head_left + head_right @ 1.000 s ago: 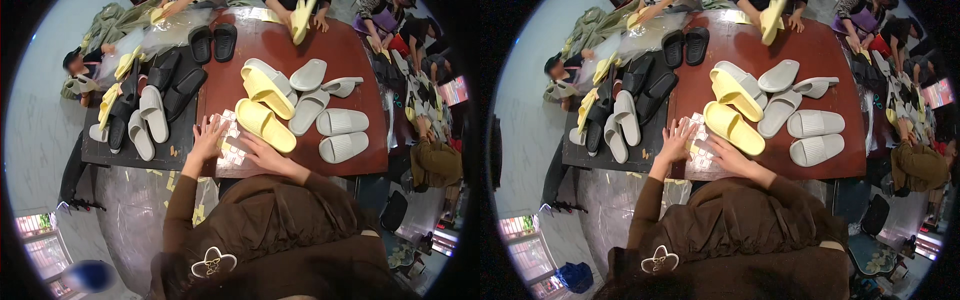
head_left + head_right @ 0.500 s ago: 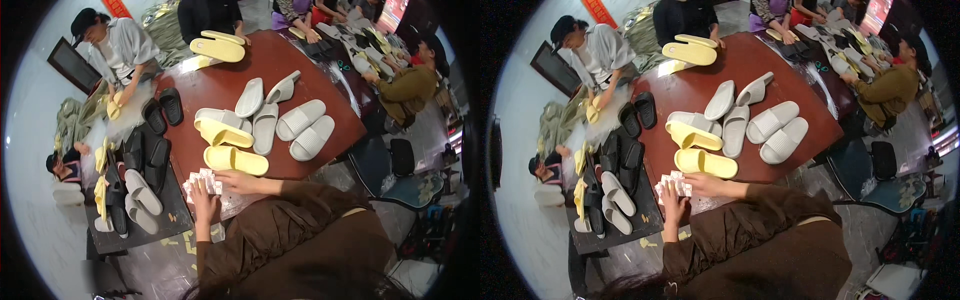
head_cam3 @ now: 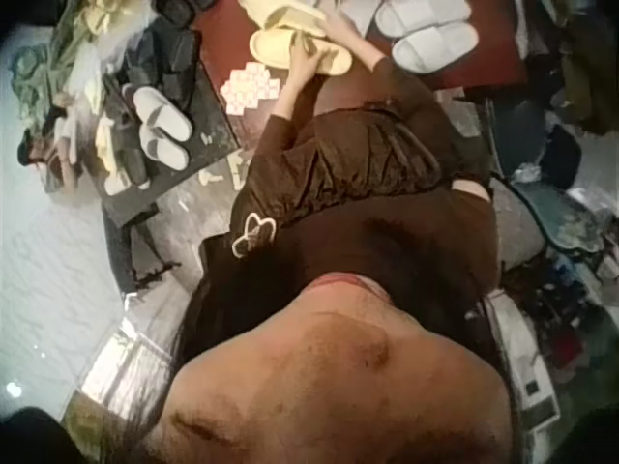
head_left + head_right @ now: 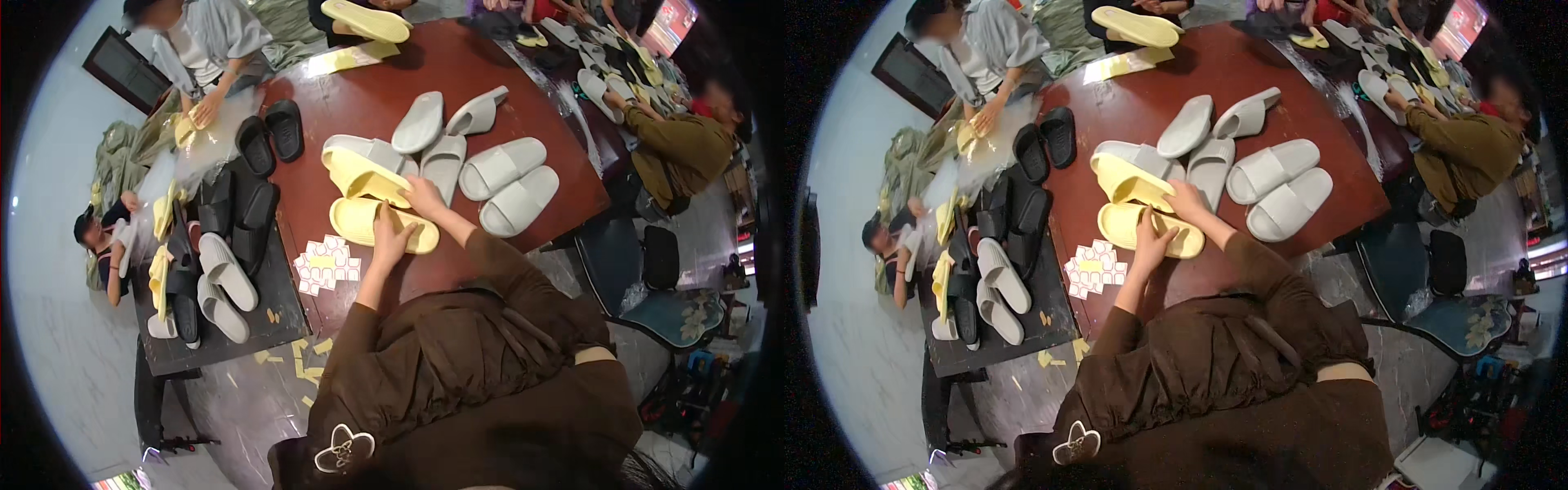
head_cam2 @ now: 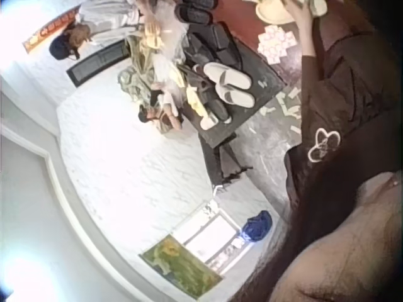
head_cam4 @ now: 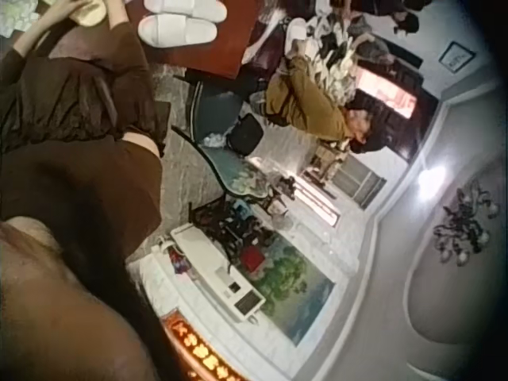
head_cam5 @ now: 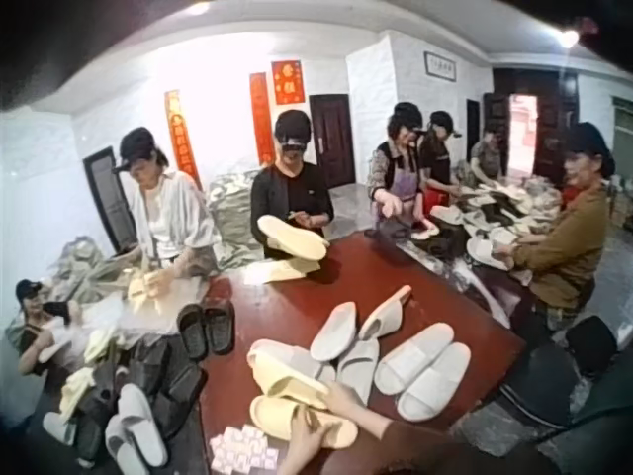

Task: The person peels stickers from sticker sheets and applies them to the soles of slippers by hand.

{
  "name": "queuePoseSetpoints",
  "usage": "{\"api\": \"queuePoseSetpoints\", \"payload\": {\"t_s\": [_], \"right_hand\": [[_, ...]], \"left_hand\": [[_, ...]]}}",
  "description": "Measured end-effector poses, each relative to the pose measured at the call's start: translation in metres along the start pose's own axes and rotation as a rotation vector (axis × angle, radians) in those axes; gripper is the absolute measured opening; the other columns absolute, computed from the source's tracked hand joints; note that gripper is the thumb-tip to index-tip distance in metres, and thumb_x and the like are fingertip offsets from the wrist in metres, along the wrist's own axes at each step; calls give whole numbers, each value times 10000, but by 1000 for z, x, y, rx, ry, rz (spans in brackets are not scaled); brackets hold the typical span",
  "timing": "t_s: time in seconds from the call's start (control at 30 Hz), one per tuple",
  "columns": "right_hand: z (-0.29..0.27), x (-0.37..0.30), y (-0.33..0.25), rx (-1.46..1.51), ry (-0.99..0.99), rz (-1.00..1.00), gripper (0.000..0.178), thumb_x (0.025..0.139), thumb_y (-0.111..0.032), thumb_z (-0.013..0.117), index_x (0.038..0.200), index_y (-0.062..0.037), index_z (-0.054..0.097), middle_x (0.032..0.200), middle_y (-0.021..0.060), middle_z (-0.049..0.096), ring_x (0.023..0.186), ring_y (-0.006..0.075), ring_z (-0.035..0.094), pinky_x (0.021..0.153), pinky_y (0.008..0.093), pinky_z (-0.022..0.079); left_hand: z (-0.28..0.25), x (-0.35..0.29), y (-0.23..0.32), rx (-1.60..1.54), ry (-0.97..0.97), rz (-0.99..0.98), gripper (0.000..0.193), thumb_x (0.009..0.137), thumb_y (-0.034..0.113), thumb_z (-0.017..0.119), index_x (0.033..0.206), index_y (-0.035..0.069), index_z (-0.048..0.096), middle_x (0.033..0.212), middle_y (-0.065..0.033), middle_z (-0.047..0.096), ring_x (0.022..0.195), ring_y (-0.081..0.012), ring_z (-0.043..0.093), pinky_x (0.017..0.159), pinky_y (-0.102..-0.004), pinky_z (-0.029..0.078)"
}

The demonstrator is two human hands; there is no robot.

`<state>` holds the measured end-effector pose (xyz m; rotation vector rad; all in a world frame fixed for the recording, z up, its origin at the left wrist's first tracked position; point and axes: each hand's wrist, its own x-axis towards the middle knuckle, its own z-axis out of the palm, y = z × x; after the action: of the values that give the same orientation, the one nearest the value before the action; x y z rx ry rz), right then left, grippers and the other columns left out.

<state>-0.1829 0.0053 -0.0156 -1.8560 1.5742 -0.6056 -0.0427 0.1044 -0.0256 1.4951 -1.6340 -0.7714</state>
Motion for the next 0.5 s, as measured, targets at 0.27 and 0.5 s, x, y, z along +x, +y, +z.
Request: {"api": "queuePoseSetpoints", "payload": {"t_s": [0.27,0.5], "right_hand": [[11,-131,-7,301,229,-368,476,756,-61,680,1198,56,550,1156,231,567,1076,425,563,916,452,471],[-92,-132,-106,26,258,-910,485,734,-73,751,1202,-33,631,1229,143,576,1137,320,550,945,442,447]], "left_hand": [[-15,-23,25,-415,222,-291,738,888,106,691,1512,-29,320,1390,-200,525,1256,-281,528,1064,-347,413],[-78,11,117,-1299,207,-356,427,1019,194,553,1371,-31,463,1266,-173,603,1103,-281,632,963,-438,518]]}}
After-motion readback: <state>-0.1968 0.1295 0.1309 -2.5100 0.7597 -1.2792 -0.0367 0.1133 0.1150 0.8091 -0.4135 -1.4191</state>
